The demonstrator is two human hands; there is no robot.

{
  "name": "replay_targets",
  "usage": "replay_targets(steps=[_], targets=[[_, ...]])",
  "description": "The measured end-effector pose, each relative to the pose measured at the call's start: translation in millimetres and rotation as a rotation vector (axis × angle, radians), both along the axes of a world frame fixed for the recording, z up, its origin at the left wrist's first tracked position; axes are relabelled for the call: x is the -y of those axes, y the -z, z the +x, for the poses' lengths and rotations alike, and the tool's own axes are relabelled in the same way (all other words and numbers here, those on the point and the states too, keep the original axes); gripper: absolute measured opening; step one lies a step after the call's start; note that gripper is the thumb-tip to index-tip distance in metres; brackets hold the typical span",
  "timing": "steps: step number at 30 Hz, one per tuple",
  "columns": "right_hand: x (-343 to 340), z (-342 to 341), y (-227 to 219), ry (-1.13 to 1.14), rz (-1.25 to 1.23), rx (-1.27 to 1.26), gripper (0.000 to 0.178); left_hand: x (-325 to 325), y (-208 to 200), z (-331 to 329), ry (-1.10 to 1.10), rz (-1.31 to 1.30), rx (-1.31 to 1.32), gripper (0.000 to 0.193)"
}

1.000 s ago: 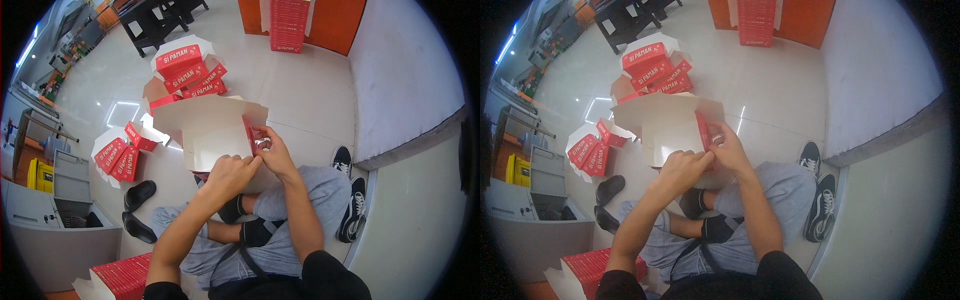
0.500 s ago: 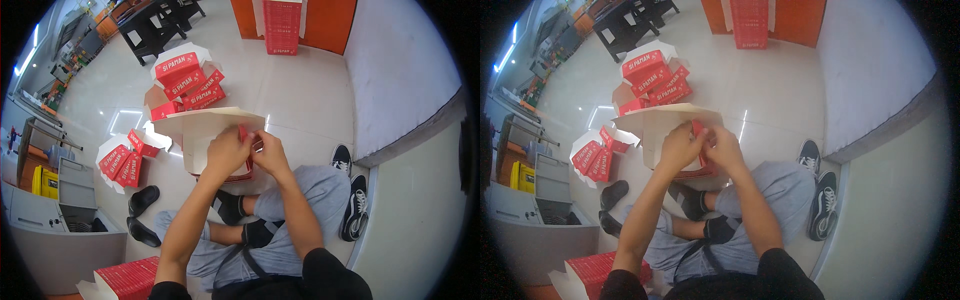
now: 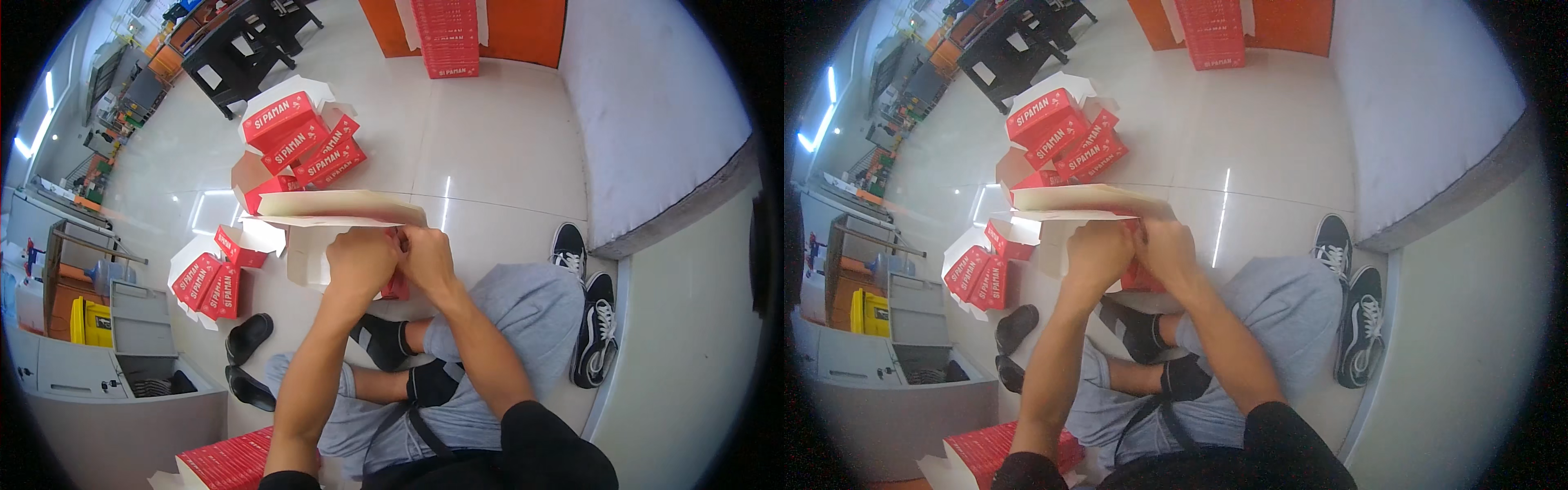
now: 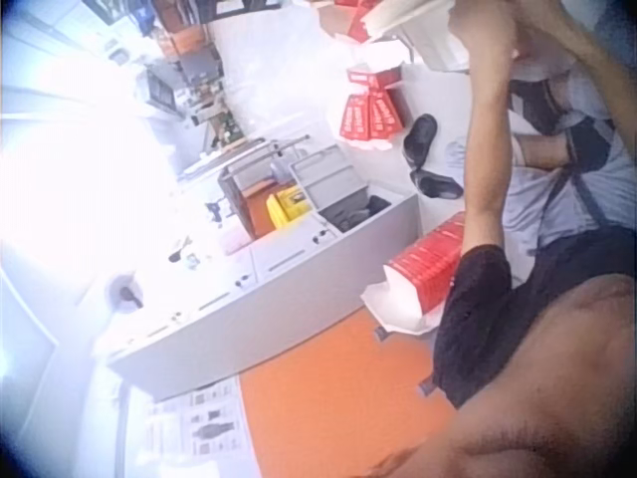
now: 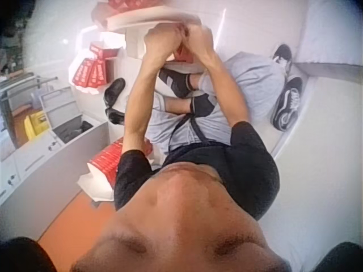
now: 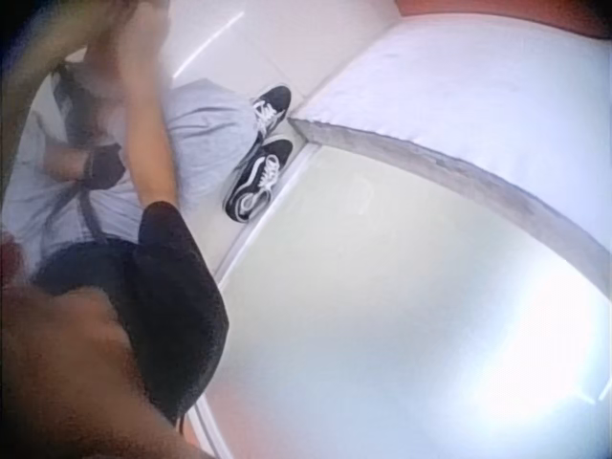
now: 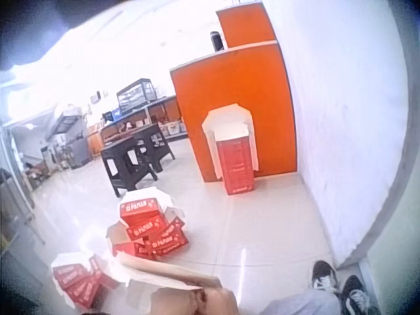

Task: The person sits on the floor and assembles red and white cardboard food boxes by folding the flaps and tucking them into slots. They handle the boxes one at a time, stacking the completed units into a pile.

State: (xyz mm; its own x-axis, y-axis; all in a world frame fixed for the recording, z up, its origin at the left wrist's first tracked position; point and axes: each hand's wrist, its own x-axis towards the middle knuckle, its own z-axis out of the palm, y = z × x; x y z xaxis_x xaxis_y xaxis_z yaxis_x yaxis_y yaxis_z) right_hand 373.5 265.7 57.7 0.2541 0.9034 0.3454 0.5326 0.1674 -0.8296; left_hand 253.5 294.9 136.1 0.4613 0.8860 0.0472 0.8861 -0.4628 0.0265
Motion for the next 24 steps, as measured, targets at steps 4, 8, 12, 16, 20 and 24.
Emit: replay_targets(steps=[4,8,12,16,20,24], targets=[[-2.0,1.2,14.3,-0.009,0.013,-0.005,0.014,3.4,1.8,7.1,0.007,0.059,-0.040,0.024],[0.0,-3.9,16.3,0.021,0.080,0.020,0.016,-0.6,2.0,15.5,-0.092,-0.025,-0.002,0.027],[9.3,-5.4,-3.3,0.000,0.072,-0.070,0.016,-10.2,4.9,16.5,-0.133,-0.174,-0.029,0.029],[6.8,1.1,7.5,-0.039,-0.100,-0.071,0.020,-16.3,0.2,17.9,-0.126,-0.294,-0.044,0.034],[7.4,7.4,-11.9,-0.087,-0.185,-0.148,0.024,-14.8,-1.6,2.4,-0.113,-0.358,0.113,0.040],[13.5,3.9,-15.8,-0.012,0.005,-0.080,0.034,-8.9,-1.7,-44.8,-0.151,-0.027,0.402,0.037]])
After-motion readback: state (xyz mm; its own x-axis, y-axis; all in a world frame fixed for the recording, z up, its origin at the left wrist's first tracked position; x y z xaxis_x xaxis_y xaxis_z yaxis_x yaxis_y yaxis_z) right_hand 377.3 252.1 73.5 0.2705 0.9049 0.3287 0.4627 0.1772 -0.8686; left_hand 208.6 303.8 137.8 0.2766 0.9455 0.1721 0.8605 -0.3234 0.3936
